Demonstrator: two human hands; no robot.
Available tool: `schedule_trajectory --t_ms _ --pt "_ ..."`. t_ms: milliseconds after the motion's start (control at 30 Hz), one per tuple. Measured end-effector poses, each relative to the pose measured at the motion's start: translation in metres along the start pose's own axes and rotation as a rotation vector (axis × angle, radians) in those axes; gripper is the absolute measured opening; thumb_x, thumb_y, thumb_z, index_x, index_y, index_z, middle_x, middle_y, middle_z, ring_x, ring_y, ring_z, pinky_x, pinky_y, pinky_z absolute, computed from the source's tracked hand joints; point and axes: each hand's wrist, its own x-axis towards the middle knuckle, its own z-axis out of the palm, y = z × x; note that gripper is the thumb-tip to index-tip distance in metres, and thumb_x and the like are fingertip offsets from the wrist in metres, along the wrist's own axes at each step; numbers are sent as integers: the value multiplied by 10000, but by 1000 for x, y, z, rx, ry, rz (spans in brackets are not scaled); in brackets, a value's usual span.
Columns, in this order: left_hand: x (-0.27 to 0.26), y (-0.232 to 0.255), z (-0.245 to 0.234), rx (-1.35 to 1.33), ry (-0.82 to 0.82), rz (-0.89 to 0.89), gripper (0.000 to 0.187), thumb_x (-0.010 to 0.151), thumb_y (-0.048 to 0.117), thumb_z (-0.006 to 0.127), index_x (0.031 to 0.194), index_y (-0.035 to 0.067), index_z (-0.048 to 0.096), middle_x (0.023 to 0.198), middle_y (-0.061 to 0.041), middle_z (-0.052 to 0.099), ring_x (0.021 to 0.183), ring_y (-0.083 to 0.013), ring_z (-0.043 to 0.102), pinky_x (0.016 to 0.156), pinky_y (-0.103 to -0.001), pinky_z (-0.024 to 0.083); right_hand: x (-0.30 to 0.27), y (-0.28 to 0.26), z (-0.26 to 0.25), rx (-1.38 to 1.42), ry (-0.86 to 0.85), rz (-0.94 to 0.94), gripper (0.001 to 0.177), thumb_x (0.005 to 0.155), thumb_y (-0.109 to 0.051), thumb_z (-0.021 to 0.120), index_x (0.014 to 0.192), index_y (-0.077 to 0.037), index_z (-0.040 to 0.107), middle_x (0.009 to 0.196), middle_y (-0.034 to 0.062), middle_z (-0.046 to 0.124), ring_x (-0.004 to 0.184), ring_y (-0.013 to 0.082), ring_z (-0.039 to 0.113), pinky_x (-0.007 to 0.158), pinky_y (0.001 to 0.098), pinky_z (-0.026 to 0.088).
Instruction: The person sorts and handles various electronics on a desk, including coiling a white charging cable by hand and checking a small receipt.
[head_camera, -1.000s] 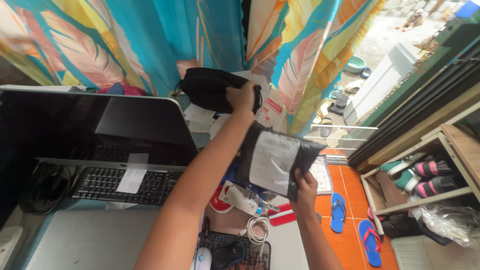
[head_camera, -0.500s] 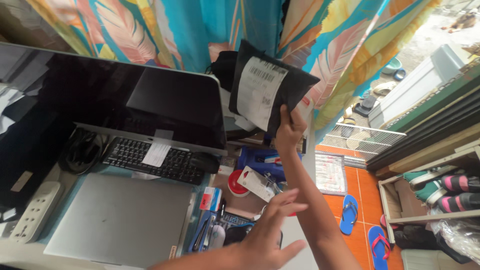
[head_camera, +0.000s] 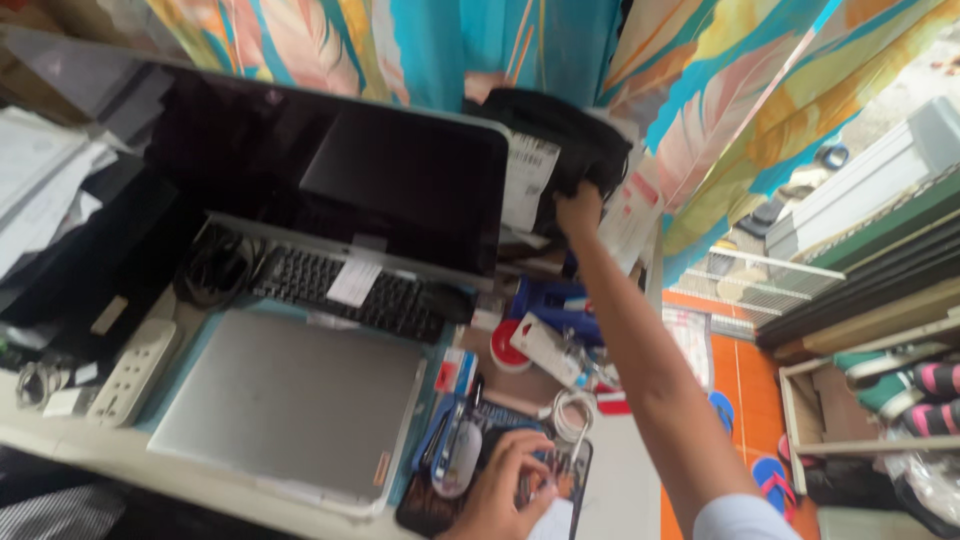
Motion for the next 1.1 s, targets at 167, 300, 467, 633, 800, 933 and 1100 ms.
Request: schedule_trajectory --t_ms 167,300,467,633,800,933,1100 --pt "-19 4 -17 5 44 35 481 937 81 724 1368 36 515 1401 -149 501 1090 -195 679 958 -339 543 1 -2 -11 63 -46 40 474 834 -179 832 1200 28 615 1131 244 685 1106 426 642 938 453 509" --pt "-31 9 -22 20 76 -75 380 888 149 705 1240 54 600 1298 -110 593 994 -224 687 917 -346 557 -29 -27 -41 469 -32 143 557 820 -110 768 1306 5 522 1192 167 670 1149 326 646 990 403 503" --pt "-34 -19 -50 568 150 81 308 845 245 758 1105 93 694 1193 -130 660 1165 -357 585 996 -454 454 -130 -54 -120 353 256 -367 500 993 -50 714 1431 40 489 1379 219 561 1300 332 557 1089 424 457" --pt "-14 -89 -98 712 370 -116 381 864 338 725 1158 101 674 1180 -152 669 1118 -384 602 975 -483 463 -279 -53 -160 261 -199 -319 278 886 43 649 1141 -65 665 975 113 663 875 221 651 806 349 525" --pt "60 -142 -100 727 482 -94 676 812 453 811 1275 31 558 1147 -185 667 1087 -402 613 929 -507 493 -386 -74 -177 72 -734 -386 544 748 -193 852 1245 -85 657 1172 135 686 1088 322 630 951 423 500" --pt "92 -144 -85 986 442 -218 801 706 422 855 1346 94 501 1165 -185 639 1087 -393 599 898 -500 502 -434 -89 -185 -210 -748 -536 700 642 -282 894 1251 -60 631 1323 189 586 1250 403 505 1041 539 377" --pt "95 -162 -84 898 432 -139 753 752 273 841 1406 162 483 1155 -139 657 1093 -381 596 888 -499 505 -424 -69 -187 -37 -774 -324 619 724 -329 910 1226 -75 650 1267 158 617 1204 367 544 1023 511 419"
